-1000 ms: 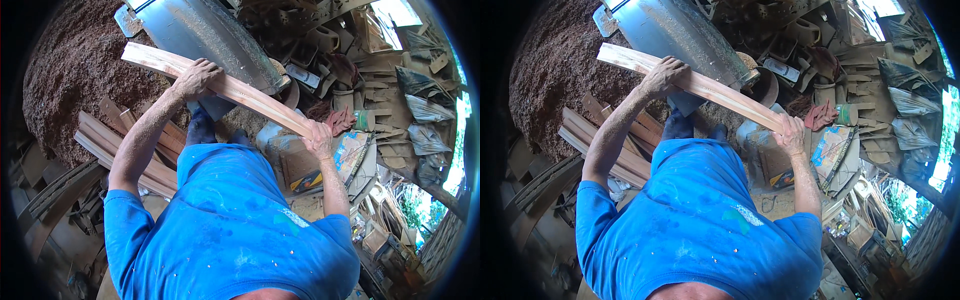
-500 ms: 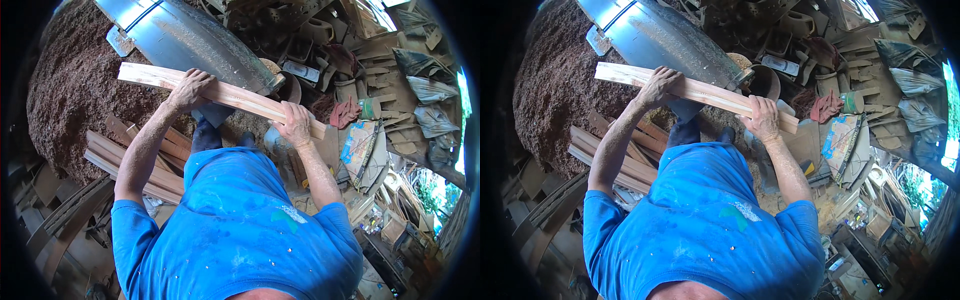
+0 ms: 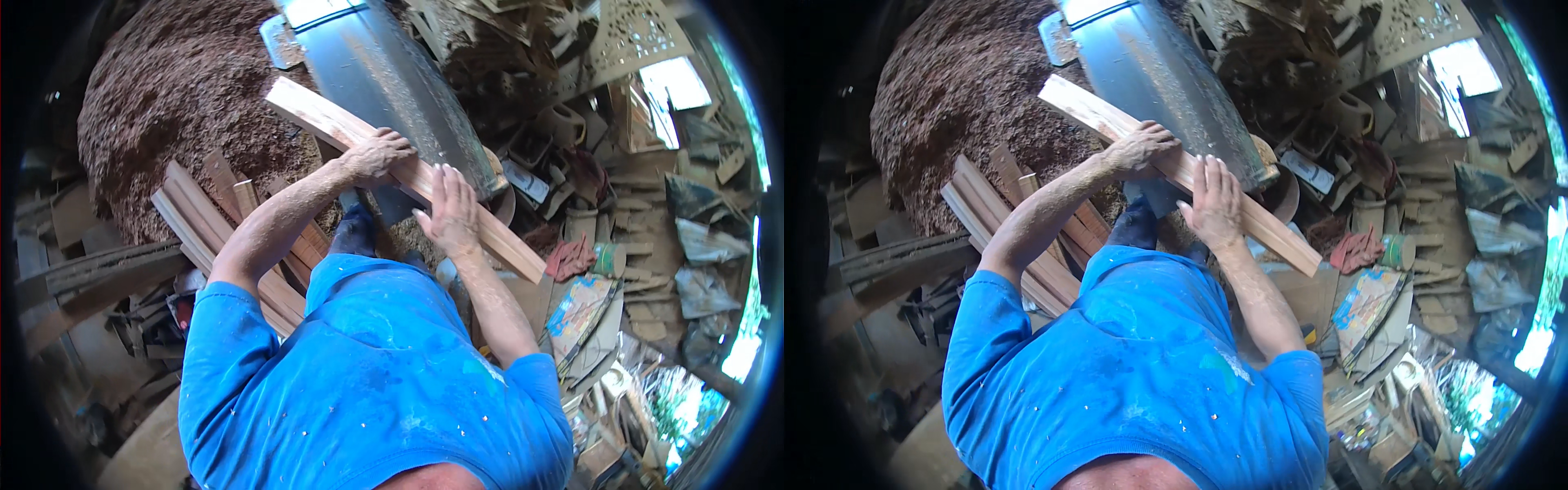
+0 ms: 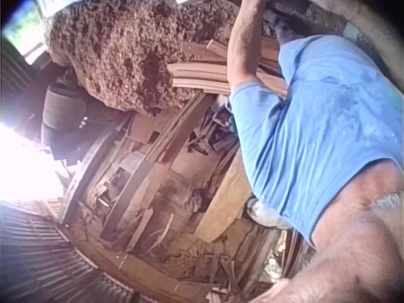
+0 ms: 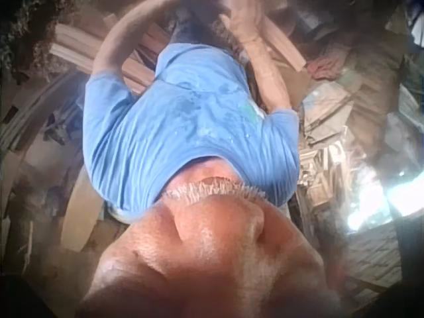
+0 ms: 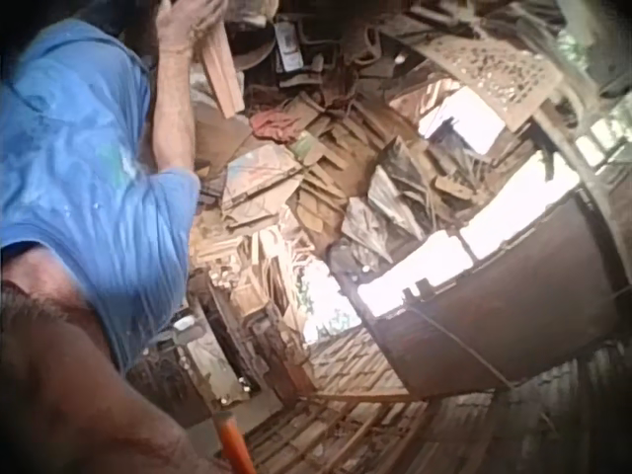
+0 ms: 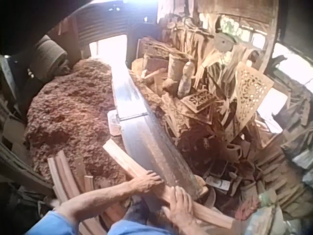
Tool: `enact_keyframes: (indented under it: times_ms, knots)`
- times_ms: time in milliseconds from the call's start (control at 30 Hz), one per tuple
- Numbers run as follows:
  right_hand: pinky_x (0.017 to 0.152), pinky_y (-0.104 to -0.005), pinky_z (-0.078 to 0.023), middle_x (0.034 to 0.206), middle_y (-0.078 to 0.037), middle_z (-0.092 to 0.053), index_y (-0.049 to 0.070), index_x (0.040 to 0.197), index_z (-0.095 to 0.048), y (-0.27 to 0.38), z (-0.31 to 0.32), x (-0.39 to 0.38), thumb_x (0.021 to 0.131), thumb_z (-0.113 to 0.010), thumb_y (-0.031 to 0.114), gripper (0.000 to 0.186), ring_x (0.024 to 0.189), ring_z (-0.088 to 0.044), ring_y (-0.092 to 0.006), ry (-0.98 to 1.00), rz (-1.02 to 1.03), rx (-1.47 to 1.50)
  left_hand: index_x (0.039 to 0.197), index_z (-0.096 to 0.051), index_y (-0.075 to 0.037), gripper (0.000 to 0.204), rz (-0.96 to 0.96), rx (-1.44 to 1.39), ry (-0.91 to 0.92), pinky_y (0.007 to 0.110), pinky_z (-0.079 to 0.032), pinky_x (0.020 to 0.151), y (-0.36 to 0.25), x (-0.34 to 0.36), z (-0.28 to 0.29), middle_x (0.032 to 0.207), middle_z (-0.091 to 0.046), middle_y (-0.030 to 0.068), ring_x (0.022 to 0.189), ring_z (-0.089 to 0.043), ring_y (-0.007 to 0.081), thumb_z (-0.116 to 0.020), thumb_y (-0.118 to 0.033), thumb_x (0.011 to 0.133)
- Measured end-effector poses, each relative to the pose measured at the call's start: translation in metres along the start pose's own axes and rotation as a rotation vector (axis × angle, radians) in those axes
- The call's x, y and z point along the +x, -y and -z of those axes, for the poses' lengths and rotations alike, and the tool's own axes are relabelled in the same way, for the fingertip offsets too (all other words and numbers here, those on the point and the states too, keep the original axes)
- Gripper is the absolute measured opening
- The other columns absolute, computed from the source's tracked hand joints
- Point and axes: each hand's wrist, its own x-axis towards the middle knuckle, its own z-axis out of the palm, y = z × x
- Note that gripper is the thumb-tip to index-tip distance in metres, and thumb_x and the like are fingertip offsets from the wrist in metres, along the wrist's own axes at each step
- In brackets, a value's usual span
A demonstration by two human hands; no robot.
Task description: The person handles several wooden planks, aligns them, measures one with a tape measure, and subsequently passes them through a power planer one by one to smooth the surfaces.
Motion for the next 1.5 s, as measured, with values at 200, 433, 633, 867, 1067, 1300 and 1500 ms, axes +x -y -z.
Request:
enact_keyframes:
  times_ms: [200, 433, 633, 867, 1067, 1300, 1500]
  knots:
    - [0.083, -0.0505, -0.053, 0.105, -0.02, -0.061, 0.003, 0.134, -0.047, -0.017, -0.043, 0.04, 0.074, -0.079, 0.03, 0.073, 0.097, -0.063, -0.0403, 0.181, -0.058, 0.053, 0.133, -0.057, -0.01, 0.08, 0.041, 0.028, 0.055, 0.048, -0.031, 0.114, -0.004, 0.011, -0.002, 0.12, -0.06, 0.0071, 0.122, -0.052, 0.0277, -0.085, -0.033, 0.062]
    - [0.084, -0.0483, -0.054, 0.106, -0.021, -0.062, 0.004, 0.135, -0.05, -0.003, 0.013, 0.05, 0.071, -0.085, 0.033, 0.079, 0.099, -0.065, -0.0393, 0.186, -0.102, 0.166, 0.138, -0.055, -0.015, 0.084, 0.056, 0.231, -0.656, 0.052, -0.031, 0.117, -0.064, -0.036, 0.075, 0.119, -0.062, 0.007, 0.125, -0.052, 0.0301, -0.088, -0.035, 0.063]
    - [0.088, -0.0466, -0.053, 0.113, -0.023, -0.063, 0.002, 0.136, -0.05, 0.03, 0.076, 0.082, 0.071, -0.088, 0.033, 0.081, 0.104, -0.064, -0.0395, -0.074, -0.007, 0.438, 0.14, -0.049, -0.007, 0.078, 0.43, -0.599, -1.586, 0.043, -0.043, 0.101, -0.053, -0.072, 0.097, 0.129, -0.058, 0.0121, 0.119, -0.054, 0.0238, -0.079, -0.051, 0.082]
    - [0.087, -0.0403, -0.055, 0.11, -0.021, -0.068, -0.002, 0.135, -0.05, 0.061, 0.103, 0.148, 0.073, -0.089, 0.029, 0.08, 0.102, -0.068, -0.031, -0.398, 0.124, 0.965, 0.129, -0.057, -0.002, 0.067, 0.265, -1.105, -1.269, 0.035, -0.054, 0.089, -0.09, -0.034, 0.23, 0.111, -0.07, 0.0106, 0.105, -0.066, 0.0213, -0.08, -0.045, 0.084]
    - [0.084, -0.0357, -0.056, 0.108, -0.018, -0.07, -0.003, 0.139, -0.044, 0.071, 0.113, 0.164, 0.076, -0.088, 0.028, 0.083, 0.1, -0.07, -0.0227, -0.365, 0.22, 1.108, 0.125, -0.056, 0.0, 0.054, 0.041, -0.824, -1.263, 0.036, -0.055, 0.086, -0.104, -0.024, 0.263, 0.108, -0.07, 0.0125, 0.098, -0.068, 0.0209, -0.081, -0.022, 0.082]
    - [0.084, -0.0341, -0.056, 0.103, -0.017, -0.071, -0.003, 0.141, -0.041, 0.048, 0.089, 0.155, 0.077, -0.086, 0.026, 0.083, 0.098, -0.07, -0.0207, -0.464, 0.185, 1.143, 0.135, -0.053, -0.001, 0.059, 0.334, -0.63, -1.172, 0.034, -0.054, 0.092, -0.144, -0.012, 0.271, 0.117, -0.069, 0.012, 0.107, -0.066, 0.018, -0.08, -0.007, 0.082]
    - [0.083, -0.0341, -0.056, 0.103, -0.016, -0.07, -0.002, 0.143, -0.038, 0.042, 0.093, 0.147, 0.079, -0.085, 0.028, 0.085, 0.098, -0.069, -0.0198, -0.449, 0.198, 1.203, 0.112, -0.063, 0.001, 0.041, 0.108, -0.611, -1.19, 0.032, -0.055, 0.082, -0.129, 0.002, 0.257, 0.097, -0.072, 0.0089, 0.089, -0.069, 0.017, -0.082, -0.018, 0.082]
